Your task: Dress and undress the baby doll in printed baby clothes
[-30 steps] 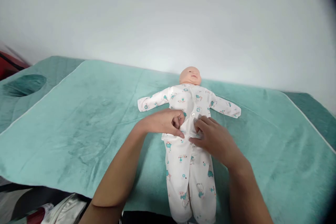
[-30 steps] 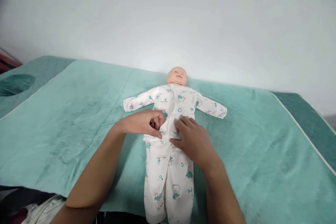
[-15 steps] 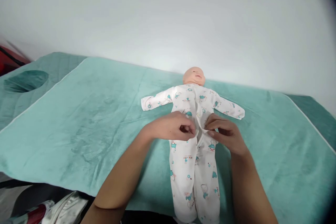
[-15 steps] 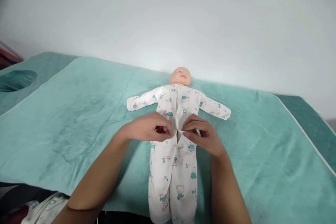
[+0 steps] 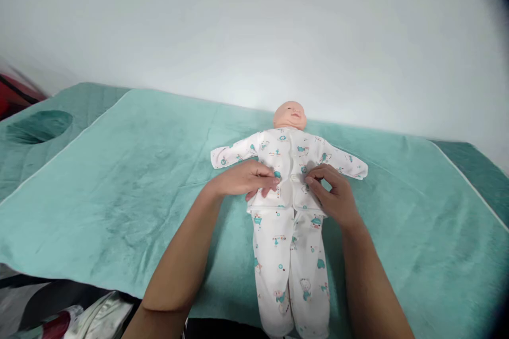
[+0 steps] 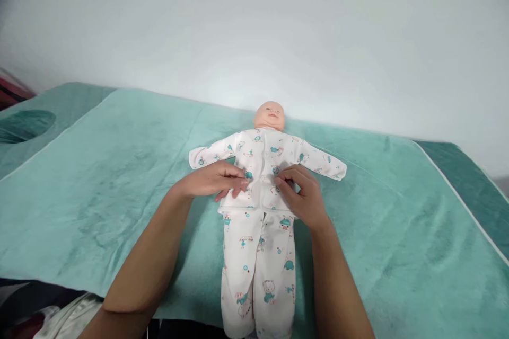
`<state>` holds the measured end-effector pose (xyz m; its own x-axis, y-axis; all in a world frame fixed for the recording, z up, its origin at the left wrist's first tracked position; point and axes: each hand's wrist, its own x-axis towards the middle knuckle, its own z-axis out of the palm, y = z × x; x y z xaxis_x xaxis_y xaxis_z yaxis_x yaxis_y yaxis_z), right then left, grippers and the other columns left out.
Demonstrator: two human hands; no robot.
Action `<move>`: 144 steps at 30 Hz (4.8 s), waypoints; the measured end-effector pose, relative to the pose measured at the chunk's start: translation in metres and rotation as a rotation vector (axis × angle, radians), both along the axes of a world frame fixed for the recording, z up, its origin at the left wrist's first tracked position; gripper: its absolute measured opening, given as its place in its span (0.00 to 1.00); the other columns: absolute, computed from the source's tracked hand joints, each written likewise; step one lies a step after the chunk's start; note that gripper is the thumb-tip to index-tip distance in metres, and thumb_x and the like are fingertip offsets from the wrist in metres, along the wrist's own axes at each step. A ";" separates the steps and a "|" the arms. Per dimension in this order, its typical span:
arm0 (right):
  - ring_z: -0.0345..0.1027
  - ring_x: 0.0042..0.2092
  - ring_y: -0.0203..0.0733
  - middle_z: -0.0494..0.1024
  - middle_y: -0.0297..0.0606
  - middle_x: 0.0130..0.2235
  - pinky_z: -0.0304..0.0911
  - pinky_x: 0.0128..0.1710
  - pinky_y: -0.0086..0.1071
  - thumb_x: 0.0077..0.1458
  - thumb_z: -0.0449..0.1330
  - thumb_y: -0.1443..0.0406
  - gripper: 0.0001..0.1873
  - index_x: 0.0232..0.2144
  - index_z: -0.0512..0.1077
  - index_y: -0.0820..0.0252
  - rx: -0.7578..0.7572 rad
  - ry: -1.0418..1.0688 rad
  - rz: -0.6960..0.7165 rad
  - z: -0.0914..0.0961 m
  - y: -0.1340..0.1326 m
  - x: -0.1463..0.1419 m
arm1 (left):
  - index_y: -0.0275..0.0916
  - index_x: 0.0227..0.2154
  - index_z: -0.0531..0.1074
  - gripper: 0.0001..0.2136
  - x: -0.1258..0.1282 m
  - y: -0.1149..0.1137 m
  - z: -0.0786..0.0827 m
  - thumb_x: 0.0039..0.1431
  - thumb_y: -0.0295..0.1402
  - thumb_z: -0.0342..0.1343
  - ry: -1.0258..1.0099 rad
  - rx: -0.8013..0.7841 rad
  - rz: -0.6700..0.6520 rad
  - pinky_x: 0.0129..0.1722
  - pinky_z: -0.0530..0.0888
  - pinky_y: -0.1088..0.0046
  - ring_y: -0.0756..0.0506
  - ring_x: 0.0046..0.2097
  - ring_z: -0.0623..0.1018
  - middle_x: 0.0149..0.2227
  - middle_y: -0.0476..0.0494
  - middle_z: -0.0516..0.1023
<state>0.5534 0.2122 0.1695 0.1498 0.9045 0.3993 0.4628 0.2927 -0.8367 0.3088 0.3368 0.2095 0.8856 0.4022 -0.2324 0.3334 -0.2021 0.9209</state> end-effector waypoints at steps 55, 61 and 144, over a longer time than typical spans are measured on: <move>0.63 0.35 0.39 0.70 0.35 0.31 0.59 0.39 0.34 0.62 0.54 0.57 0.14 0.28 0.67 0.58 -0.019 -0.139 -0.055 -0.041 -0.080 0.013 | 0.38 0.40 0.73 0.15 -0.033 -0.109 -0.106 0.70 0.37 0.42 0.049 1.068 0.786 0.45 0.72 0.64 0.41 0.43 0.78 0.39 0.37 0.78; 0.64 0.34 0.39 0.72 0.36 0.34 0.60 0.36 0.33 0.62 0.56 0.58 0.11 0.31 0.71 0.58 -0.015 -0.158 -0.030 -0.041 -0.107 0.007 | 0.38 0.37 0.72 0.17 -0.039 -0.130 -0.101 0.70 0.38 0.39 -0.006 1.067 0.820 0.45 0.73 0.63 0.42 0.42 0.77 0.39 0.37 0.78; 0.72 0.53 0.54 0.78 0.44 0.54 0.67 0.51 0.44 0.66 0.47 0.46 0.31 0.59 0.71 0.56 -0.314 0.028 -0.264 -0.044 -0.079 -0.029 | 0.39 0.44 0.81 0.21 -0.047 -0.169 -0.097 0.67 0.48 0.48 -0.233 0.206 1.084 0.58 0.71 0.58 0.39 0.52 0.79 0.48 0.39 0.82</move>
<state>0.5239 0.1327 0.1253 0.4002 0.9107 0.1022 0.4635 -0.1049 -0.8799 0.2617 0.1682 0.1124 0.0584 0.9969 0.0530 0.2494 -0.0659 0.9662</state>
